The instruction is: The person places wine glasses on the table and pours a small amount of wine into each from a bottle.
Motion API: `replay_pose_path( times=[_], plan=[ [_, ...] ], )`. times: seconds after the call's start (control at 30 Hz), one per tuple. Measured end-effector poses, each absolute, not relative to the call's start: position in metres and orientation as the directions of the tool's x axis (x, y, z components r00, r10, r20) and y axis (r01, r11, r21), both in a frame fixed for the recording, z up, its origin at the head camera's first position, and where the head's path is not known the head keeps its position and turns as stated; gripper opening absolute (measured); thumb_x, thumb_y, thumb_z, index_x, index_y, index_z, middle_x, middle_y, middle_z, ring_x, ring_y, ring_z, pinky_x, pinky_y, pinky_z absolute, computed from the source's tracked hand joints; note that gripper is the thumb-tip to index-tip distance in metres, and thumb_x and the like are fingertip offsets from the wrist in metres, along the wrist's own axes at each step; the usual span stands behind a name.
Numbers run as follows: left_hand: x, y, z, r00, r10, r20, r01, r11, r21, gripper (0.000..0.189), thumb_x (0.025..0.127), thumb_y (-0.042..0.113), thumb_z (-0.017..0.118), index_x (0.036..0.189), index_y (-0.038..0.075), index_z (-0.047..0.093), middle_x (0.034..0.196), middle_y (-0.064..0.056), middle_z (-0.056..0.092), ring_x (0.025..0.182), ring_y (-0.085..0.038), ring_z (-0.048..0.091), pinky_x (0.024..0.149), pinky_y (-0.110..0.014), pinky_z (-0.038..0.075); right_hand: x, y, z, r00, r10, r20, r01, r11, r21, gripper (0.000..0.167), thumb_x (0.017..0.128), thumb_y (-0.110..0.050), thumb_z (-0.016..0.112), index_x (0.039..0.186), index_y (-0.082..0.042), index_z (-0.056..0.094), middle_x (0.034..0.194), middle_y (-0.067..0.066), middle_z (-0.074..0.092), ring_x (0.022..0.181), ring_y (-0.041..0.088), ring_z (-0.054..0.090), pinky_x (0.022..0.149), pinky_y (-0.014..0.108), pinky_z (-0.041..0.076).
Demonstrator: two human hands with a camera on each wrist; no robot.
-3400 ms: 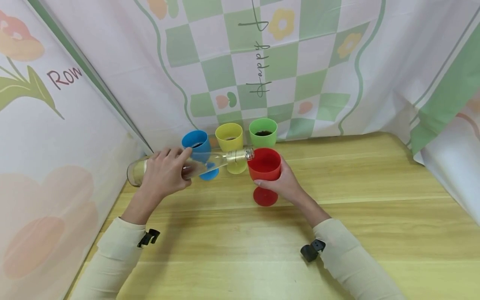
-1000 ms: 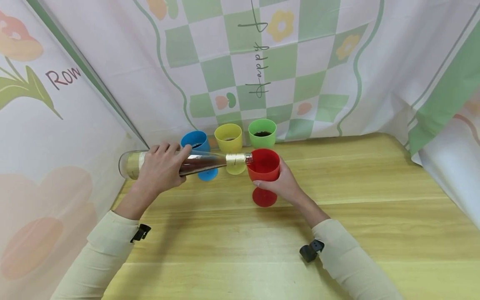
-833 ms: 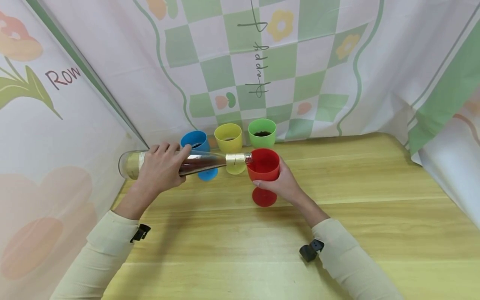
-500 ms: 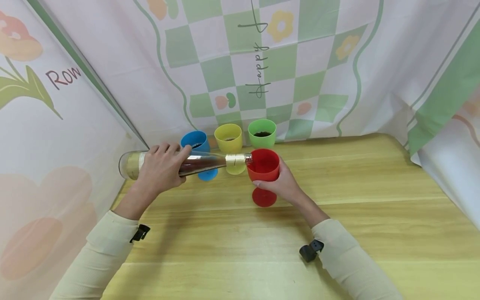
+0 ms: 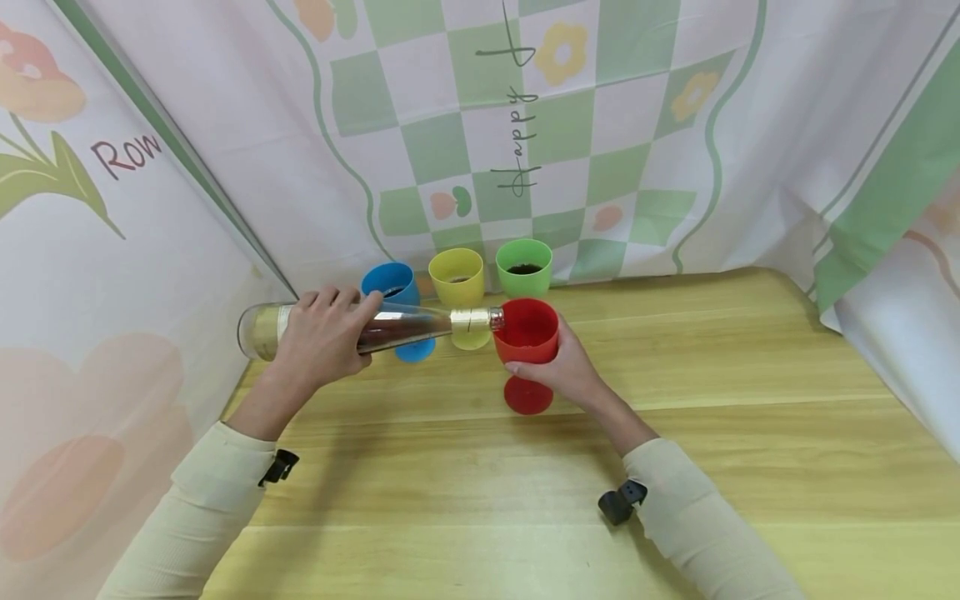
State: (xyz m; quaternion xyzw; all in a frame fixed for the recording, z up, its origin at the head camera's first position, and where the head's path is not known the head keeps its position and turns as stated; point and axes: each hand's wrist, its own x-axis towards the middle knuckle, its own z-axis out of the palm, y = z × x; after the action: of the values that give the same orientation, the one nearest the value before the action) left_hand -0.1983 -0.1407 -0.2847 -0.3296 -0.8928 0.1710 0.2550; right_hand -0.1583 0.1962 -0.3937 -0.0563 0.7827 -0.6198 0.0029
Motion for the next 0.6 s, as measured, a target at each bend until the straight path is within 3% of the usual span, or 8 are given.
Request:
replay_pose_path(
  times=[0.6],
  plan=[
    [-0.1977,-0.1406,-0.2832,-0.652,0.678,0.34,0.501,0.721,-0.478,0.072,0.066,0.049,0.089,0.116,0.014,0.052,0.085,-0.011,0.064,0.075,-0.03,0.062,0.064,-0.04,0.053,-0.158,0.1958,-0.3942,-0.992,-0.095,0.081,-0.1,0.226,-0.969,0.079,0.084,-0.008,0.077,0.15,-0.009,0.033,0.147,0.016,0.046,0.131,0.031,0.046,0.085,0.023,0.056]
  ],
)
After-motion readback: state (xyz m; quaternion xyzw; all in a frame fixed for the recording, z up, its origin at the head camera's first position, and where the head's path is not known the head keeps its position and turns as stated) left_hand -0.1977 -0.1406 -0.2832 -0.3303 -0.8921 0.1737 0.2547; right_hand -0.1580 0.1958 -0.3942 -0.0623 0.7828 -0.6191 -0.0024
